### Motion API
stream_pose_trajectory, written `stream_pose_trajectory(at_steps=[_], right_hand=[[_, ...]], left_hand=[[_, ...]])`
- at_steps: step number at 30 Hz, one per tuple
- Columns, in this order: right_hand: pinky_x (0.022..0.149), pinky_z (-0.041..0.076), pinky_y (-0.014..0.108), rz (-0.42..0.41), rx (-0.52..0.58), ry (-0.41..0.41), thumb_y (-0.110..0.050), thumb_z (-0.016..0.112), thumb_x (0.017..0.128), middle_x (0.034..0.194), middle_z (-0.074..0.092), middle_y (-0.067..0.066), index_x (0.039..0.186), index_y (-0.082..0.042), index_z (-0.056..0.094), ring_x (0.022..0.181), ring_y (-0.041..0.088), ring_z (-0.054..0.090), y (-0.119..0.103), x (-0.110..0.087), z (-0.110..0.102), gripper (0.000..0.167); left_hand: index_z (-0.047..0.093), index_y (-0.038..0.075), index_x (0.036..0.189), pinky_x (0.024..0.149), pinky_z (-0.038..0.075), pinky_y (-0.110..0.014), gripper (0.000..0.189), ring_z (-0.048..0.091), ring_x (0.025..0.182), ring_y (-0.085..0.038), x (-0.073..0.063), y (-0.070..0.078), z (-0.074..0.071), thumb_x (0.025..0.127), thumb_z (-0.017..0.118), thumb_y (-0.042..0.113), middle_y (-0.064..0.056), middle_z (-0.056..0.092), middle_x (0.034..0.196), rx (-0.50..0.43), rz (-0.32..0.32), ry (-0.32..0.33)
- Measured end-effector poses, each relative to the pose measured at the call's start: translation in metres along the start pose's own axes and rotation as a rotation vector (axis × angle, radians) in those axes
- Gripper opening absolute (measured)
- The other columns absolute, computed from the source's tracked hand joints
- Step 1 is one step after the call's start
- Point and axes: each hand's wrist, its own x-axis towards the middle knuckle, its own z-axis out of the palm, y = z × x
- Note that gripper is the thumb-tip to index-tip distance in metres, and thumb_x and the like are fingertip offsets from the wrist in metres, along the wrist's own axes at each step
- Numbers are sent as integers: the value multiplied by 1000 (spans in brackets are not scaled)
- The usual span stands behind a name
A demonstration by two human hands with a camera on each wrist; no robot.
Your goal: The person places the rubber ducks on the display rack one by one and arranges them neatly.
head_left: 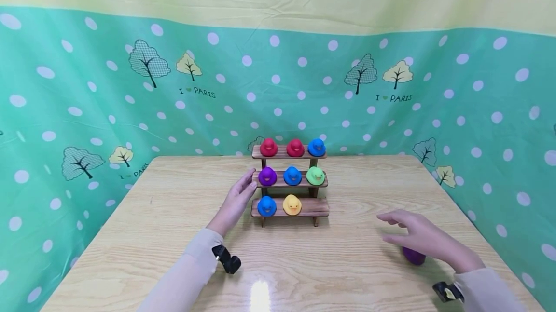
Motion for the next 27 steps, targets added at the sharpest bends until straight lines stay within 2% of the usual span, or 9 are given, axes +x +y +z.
stream_pose_trajectory(at_steps=[11,18,23,27], right_hand=[[84,59,41,19,4,-57,-36,79,86,121,68,14,128,-1,65,106,36,65,21,-21,-2,57],[86,59,42,23,-33,-52,-39,84,80,120,69,12,127,-2,66,106,31,65,31,-34,1,62],[88,58,45,37,-54,-32,-43,86,75,122,68,13,126,-3,67,110,41,62,36,-42,6,68],[86,59,41,51,-40,-29,-40,87,74,122,68,14,126,-2,67,109,44,61,39,-45,8,67]], left_hand=[[28,7,158,119,30,-35,55,23,149,-29,-1,-1,0,108,48,20,-19,23,162,-6,2,5],[28,7,158,120,29,-36,55,23,149,-29,0,-1,0,108,47,20,-19,23,161,-3,7,1],[28,6,158,119,29,-35,55,23,148,-30,-1,0,0,108,47,18,-20,24,161,-13,12,3],[27,6,158,119,30,-34,55,23,148,-29,-1,0,1,108,47,18,-19,24,161,-11,9,4]])
